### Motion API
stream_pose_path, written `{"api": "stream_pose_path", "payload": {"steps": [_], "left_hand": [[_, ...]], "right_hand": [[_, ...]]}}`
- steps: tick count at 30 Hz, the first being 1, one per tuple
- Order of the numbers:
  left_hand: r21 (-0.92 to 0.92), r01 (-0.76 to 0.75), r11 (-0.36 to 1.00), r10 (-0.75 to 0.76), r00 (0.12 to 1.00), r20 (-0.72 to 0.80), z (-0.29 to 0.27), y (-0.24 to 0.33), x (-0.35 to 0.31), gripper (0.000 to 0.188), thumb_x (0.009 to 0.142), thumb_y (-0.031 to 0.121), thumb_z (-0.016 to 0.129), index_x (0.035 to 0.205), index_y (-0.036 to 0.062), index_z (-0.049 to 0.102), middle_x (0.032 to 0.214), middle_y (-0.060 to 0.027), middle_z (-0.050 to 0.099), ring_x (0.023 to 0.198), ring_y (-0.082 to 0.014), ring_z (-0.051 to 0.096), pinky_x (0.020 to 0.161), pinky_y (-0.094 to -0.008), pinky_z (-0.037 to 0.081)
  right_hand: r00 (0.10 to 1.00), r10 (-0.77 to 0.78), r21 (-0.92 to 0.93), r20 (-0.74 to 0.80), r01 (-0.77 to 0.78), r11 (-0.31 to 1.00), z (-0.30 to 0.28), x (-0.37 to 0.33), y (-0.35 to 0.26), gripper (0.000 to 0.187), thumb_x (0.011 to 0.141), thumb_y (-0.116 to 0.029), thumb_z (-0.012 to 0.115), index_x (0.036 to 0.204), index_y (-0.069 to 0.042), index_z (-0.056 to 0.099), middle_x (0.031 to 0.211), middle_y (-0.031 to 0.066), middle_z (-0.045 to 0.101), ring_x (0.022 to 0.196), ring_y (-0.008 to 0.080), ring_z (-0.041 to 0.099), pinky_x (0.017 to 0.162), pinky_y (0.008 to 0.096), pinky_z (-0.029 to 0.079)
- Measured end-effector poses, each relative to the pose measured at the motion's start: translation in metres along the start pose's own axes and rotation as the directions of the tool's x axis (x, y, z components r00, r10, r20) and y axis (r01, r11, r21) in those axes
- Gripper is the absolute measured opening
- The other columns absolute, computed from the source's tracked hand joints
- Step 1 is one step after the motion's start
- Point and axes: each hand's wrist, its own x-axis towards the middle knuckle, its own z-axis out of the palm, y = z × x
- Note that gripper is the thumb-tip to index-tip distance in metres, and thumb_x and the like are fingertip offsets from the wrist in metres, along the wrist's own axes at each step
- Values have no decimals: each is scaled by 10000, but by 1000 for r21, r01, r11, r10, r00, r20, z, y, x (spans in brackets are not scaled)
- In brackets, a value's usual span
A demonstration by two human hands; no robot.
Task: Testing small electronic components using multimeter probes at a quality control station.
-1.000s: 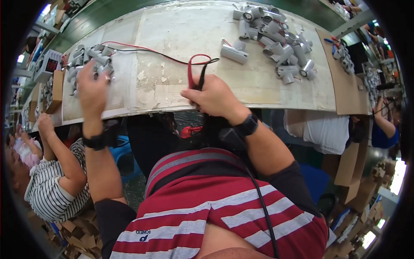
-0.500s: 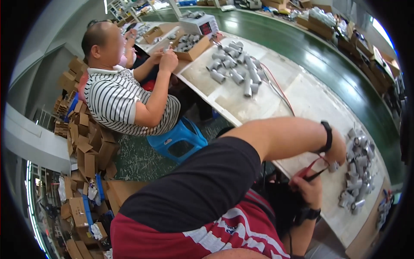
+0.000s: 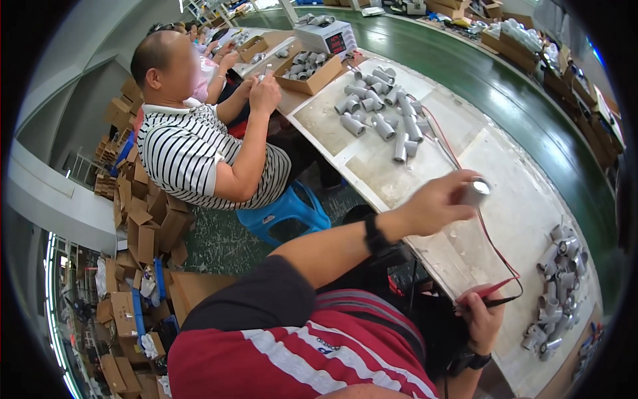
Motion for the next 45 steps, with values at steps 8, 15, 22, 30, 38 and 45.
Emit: {"api": "stream_pose_path", "payload": {"steps": [8, 15, 22, 30, 38, 45], "left_hand": [[-89, 90, 992, -90, 996, 4, -54, -93, -53, 646, 941, -73, 675, 1524, 88, 449, 1324, -25, 623, 1197, -141, 595, 1047, -326, 497], [-166, 16, 986, -11, 999, 31, -76, -91, -34, 615, 937, -10, 730, 1492, 73, 479, 1202, -59, 660, 1087, -118, 622, 950, -274, 523], [-84, 41, 996, -35, 997, 73, -82, -84, -34, 601, 971, 5, 688, 1513, 56, 433, 1325, -141, 642, 1235, -241, 641, 1068, -363, 506], [-80, 56, 995, -50, 996, 71, -81, -84, -31, 607, 973, 12, 691, 1519, 56, 429, 1319, -140, 649, 1233, -230, 639, 1063, -351, 501], [-114, 76, 991, -79, 997, -25, -94, -58, -30, 558, 962, -13, 690, 1473, 71, 484, 1194, -65, 681, 1088, -136, 645, 959, -291, 531], [-199, 67, 978, -66, 998, 14, -68, -52, -41, 617, 936, -50, 675, 1493, 83, 446, 1240, -26, 618, 1166, -137, 603, 1020, -328, 514]], "right_hand": [[902, -111, 64, -417, 151, 986, 29, 89, 44, 146, 1078, -176, 569, 1014, -56, 622, 870, 70, 663, 764, 173, 638, 718, 319, 553], [895, -218, -29, -389, 225, 974, 77, 172, 39, 230, 1012, -183, 688, 1060, 40, 661, 888, 132, 732, 692, 192, 710, 641, 310, 607], [905, -222, -115, -364, 193, 974, 96, 189, 42, 242, 981, -198, 734, 996, 39, 685, 838, 99, 735, 657, 149, 692, 622, 267, 583], [902, -271, -198, -336, 214, 957, 101, 192, 45, 237, 959, -203, 763, 960, 26, 702, 807, 74, 735, 641, 118, 677, 604, 242, 549], [857, -479, -529, -190, 322, 785, 114, 207, 46, 202, 960, -203, 759, 930, -9, 711, 775, 53, 723, 626, 101, 652, 564, 242, 491], [877, -356, -304, -324, 259, 917, 113, 167, 32, 161, 1000, -155, 704, 905, -28, 680, 745, 18, 671, 628, 80, 595, 568, 237, 465]]}}
